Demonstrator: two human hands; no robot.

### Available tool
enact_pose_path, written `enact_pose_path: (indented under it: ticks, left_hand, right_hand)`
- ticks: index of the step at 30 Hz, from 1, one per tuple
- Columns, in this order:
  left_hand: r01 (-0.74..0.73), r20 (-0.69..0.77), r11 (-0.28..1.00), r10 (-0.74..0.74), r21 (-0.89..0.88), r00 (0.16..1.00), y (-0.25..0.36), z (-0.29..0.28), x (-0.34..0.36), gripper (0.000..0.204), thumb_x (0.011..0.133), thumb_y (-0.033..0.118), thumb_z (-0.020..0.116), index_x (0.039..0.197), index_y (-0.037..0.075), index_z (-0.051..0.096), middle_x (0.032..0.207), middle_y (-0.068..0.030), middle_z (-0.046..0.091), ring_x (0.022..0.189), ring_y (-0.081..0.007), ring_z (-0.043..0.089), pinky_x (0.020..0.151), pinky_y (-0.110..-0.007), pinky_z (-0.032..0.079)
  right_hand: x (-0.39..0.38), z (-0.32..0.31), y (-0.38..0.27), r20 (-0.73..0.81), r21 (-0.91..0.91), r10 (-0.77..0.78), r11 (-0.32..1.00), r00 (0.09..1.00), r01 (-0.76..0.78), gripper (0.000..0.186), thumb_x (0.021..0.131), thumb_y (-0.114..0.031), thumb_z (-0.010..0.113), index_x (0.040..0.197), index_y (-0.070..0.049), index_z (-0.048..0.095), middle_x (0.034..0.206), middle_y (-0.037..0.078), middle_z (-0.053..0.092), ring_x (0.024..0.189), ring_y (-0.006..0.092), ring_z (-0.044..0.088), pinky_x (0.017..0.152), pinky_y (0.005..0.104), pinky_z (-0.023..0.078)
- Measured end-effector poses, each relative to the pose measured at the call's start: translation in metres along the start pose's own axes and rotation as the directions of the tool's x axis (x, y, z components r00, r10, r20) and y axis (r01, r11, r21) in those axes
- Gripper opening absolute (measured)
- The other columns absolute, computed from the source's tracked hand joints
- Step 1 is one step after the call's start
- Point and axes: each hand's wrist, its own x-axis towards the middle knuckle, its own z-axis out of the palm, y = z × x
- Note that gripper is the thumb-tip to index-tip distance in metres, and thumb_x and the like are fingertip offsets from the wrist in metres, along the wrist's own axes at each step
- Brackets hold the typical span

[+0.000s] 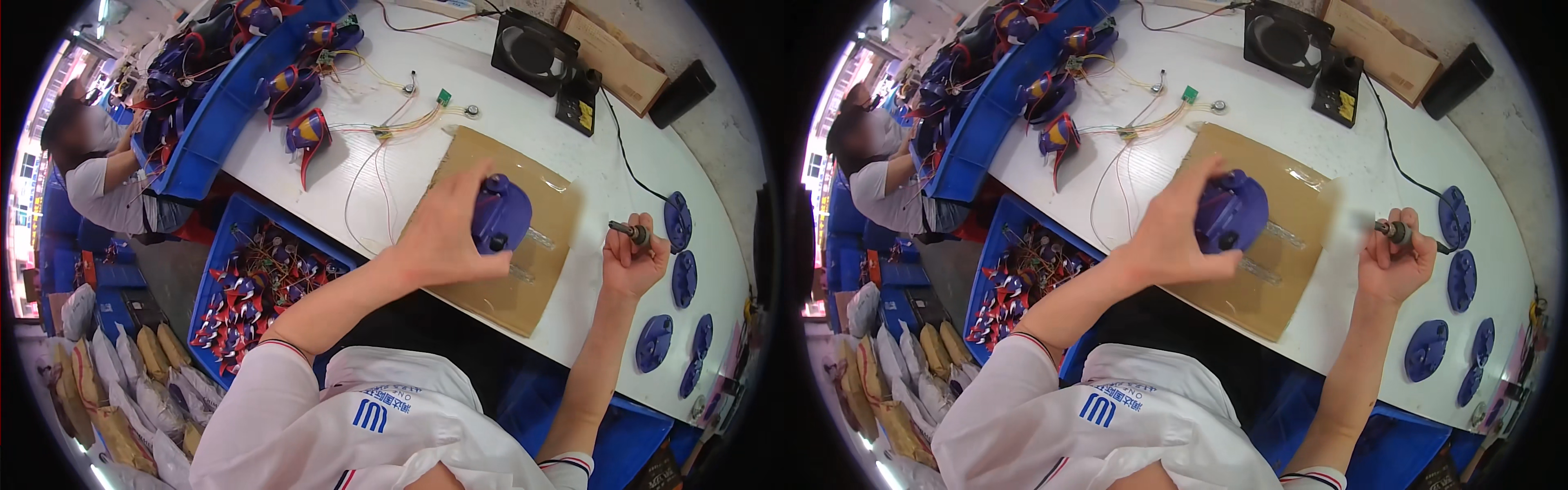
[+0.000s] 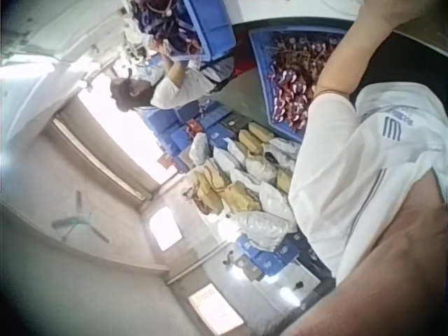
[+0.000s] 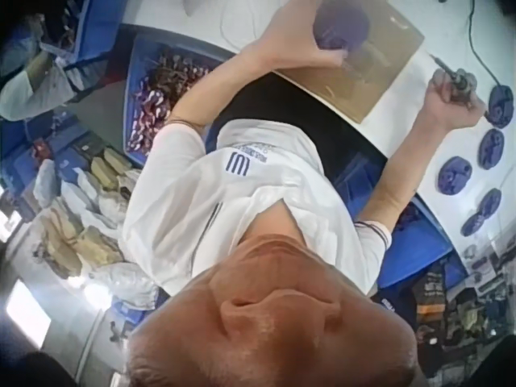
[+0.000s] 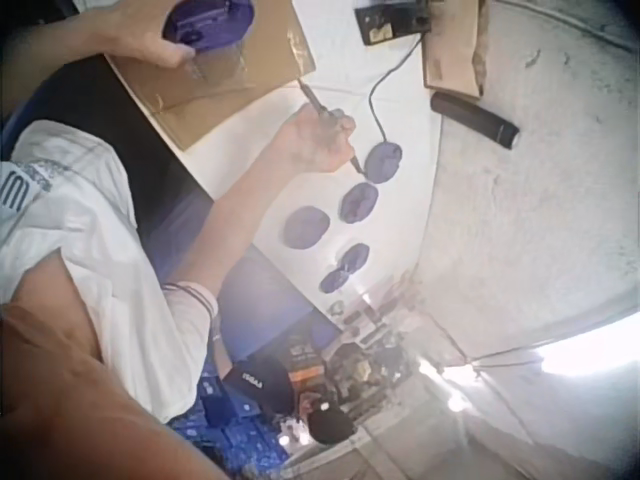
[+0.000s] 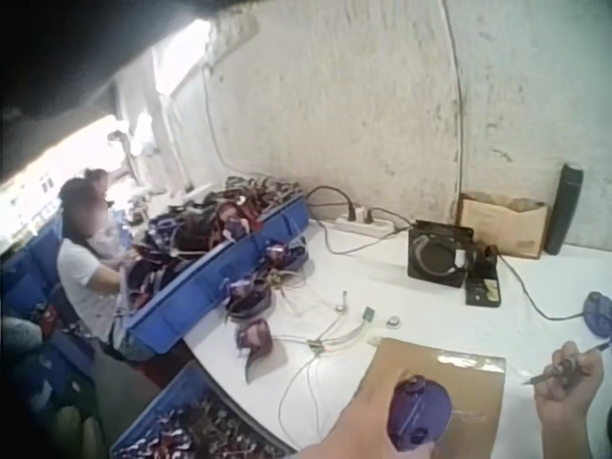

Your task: Soldering wires and components onto blue plastic casings at a workbench.

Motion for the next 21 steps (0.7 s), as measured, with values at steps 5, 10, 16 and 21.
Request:
enact_pose_path:
  ticks: [5,10,16,21]
  left_hand:
    - [0.302,0.036,0.735,-0.355,-0.607,0.934,-0.005,-0.021,0.005,0.065,0.070,0.016,0.069,0.127,-0.003,0.047,0.111,-0.0190,0.059,0.101,-0.0251,0.058,0.088,-0.030,0.044]
    - [0.186,-0.208,0.980,-0.197,-0.069,0.958,-0.055,-0.059,-0.001,0.036,0.083,0.017,0.064,0.114,-0.001,0.060,0.103,-0.0140,0.062,0.089,-0.0241,0.057,0.080,-0.030,0.045]
    - [0.657,-0.673,0.423,-0.136,0.624,0.727,-0.101,-0.106,0.005,0.052,0.071,0.029,0.081,0.112,0.005,0.061,0.114,-0.0137,0.053,0.098,-0.0266,0.053,0.084,-0.033,0.044]
    - [0.446,-0.650,0.831,-0.141,0.333,0.747,-0.095,-0.109,0.005,0.064,0.066,0.038,0.083,0.115,0.005,0.060,0.117,-0.0169,0.050,0.102,-0.0296,0.051,0.089,-0.036,0.041]
  right_hand:
    - [0.001,0.003,0.005,-0.032,-0.031,-0.022,0.999,0.999,0.021,0.022,0.074,-0.013,0.051,0.091,-0.001,0.053,0.068,0.003,0.045,0.035,0.0072,0.022,0.040,0.0216,0.018]
    - [0.000,-0.002,0.003,-0.039,-0.012,-0.018,1.000,0.999,0.017,0.023,0.074,-0.013,0.051,0.093,0.000,0.054,0.069,0.003,0.046,0.035,0.0073,0.022,0.040,0.0216,0.018]
    - [0.000,0.001,0.006,-0.043,-0.027,-0.004,1.000,0.999,0.003,0.022,0.074,-0.013,0.051,0.092,-0.001,0.054,0.069,0.004,0.046,0.035,0.0075,0.023,0.040,0.0217,0.018]
    - [0.001,0.003,0.007,-0.082,-0.041,-0.017,0.999,0.996,0.013,0.020,0.075,-0.014,0.051,0.091,-0.002,0.054,0.069,0.004,0.046,0.035,0.0078,0.023,0.040,0.0220,0.018]
